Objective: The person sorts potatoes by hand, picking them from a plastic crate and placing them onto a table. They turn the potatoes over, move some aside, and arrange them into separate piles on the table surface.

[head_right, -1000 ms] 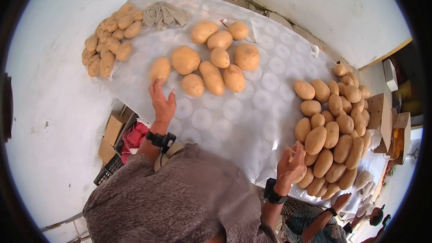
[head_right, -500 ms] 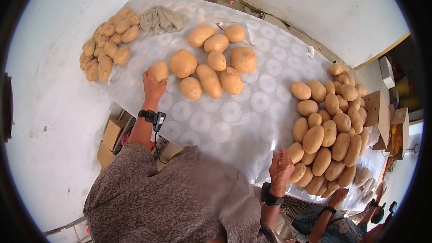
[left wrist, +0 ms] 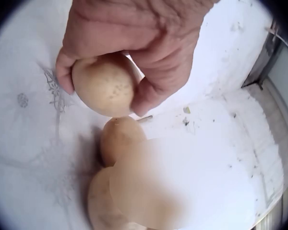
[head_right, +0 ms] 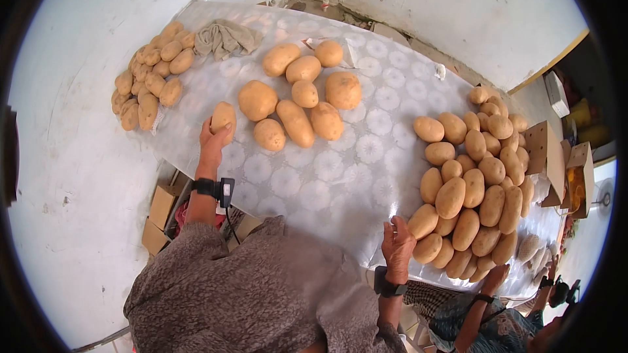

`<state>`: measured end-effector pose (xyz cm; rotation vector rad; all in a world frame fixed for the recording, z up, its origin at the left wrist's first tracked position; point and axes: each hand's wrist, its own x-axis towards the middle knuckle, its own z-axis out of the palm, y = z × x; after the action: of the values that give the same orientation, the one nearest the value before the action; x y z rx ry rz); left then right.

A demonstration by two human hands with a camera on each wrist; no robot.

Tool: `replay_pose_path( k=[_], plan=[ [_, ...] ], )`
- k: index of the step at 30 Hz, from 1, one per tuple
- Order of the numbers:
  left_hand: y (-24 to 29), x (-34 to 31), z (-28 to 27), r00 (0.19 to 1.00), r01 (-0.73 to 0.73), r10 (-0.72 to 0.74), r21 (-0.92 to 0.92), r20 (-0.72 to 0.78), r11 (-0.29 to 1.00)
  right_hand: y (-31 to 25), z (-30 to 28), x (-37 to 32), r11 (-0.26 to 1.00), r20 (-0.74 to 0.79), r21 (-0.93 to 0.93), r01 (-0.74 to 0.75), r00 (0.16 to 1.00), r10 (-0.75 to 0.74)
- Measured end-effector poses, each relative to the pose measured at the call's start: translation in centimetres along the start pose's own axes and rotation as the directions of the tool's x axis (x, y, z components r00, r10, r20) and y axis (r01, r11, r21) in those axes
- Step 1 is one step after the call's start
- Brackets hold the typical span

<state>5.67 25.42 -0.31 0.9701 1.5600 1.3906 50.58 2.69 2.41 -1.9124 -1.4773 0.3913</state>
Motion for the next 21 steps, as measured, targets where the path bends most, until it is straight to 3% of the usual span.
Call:
replay_pose_path(
  k=[1, 3, 4, 6, 11, 13, 14, 16, 17, 19, 21],
  plan=[
    [0.3, -0.9, -0.2, 1.000, 0.001, -0.001, 0.003, 0.000, 1.000, 0.0, 0.1, -0.1, 1.000, 0.002, 0.002, -0.002, 1.000, 0.002],
    [1.3, -2.9, 0.3, 0.973, 0.140, -0.056, -0.382, 0.222, 0.914, -0.2, 0.2, 0.0, 0.997, 0.032, 0.068, -0.044, 0.999, 0.042],
    [2.3, -4.0, 0.8, 0.973, 0.141, -0.056, -0.381, 0.225, 0.914, -0.2, 0.4, 0.1, 0.997, 0.030, 0.068, -0.047, 0.999, 0.045],
    [4.3, -6.2, 2.5, 0.918, 0.244, -0.030, -0.504, 0.395, 0.829, -0.3, 0.9, 0.2, 0.989, 0.039, 0.140, -0.049, 0.998, 0.043],
    [5.2, -9.3, 6.8, 0.814, 0.303, 0.015, -0.446, 0.581, 0.842, -2.3, 0.8, 1.0, 0.949, 0.135, 0.253, -0.190, 0.978, 0.160],
    [5.3, -10.5, 8.9, 0.761, 0.335, 0.001, -0.395, 0.648, 0.855, -3.2, 0.8, 1.2, 0.766, 0.265, 0.555, -0.323, 0.942, 0.205],
    [5.3, -11.1, 10.0, 0.721, 0.350, 0.007, -0.373, 0.693, 0.859, -3.7, 0.8, 1.5, 0.767, 0.247, 0.551, -0.329, 0.942, 0.227],
    [5.6, -12.5, 12.3, 0.652, 0.376, 0.014, -0.339, 0.758, 0.862, -4.8, 0.8, 2.4, 0.597, 0.419, 0.684, -0.419, 0.896, 0.149],
    [5.8, -13.2, 13.3, 0.612, 0.355, 0.000, -0.276, 0.791, 0.893, -5.4, 0.9, 2.7, 0.595, 0.399, 0.686, -0.418, 0.900, 0.173],
    [6.7, -14.6, 15.1, 0.545, 0.336, -0.016, -0.201, 0.838, 0.920, -6.5, 1.1, 3.3, 0.534, 0.495, 0.718, -0.446, 0.867, 0.059],
    [8.2, -16.1, 16.6, 0.464, 0.312, -0.075, -0.083, 0.883, 0.946, -7.6, 1.1, 3.9, 0.473, 0.504, 0.751, -0.461, 0.863, 0.042]
  ],
)
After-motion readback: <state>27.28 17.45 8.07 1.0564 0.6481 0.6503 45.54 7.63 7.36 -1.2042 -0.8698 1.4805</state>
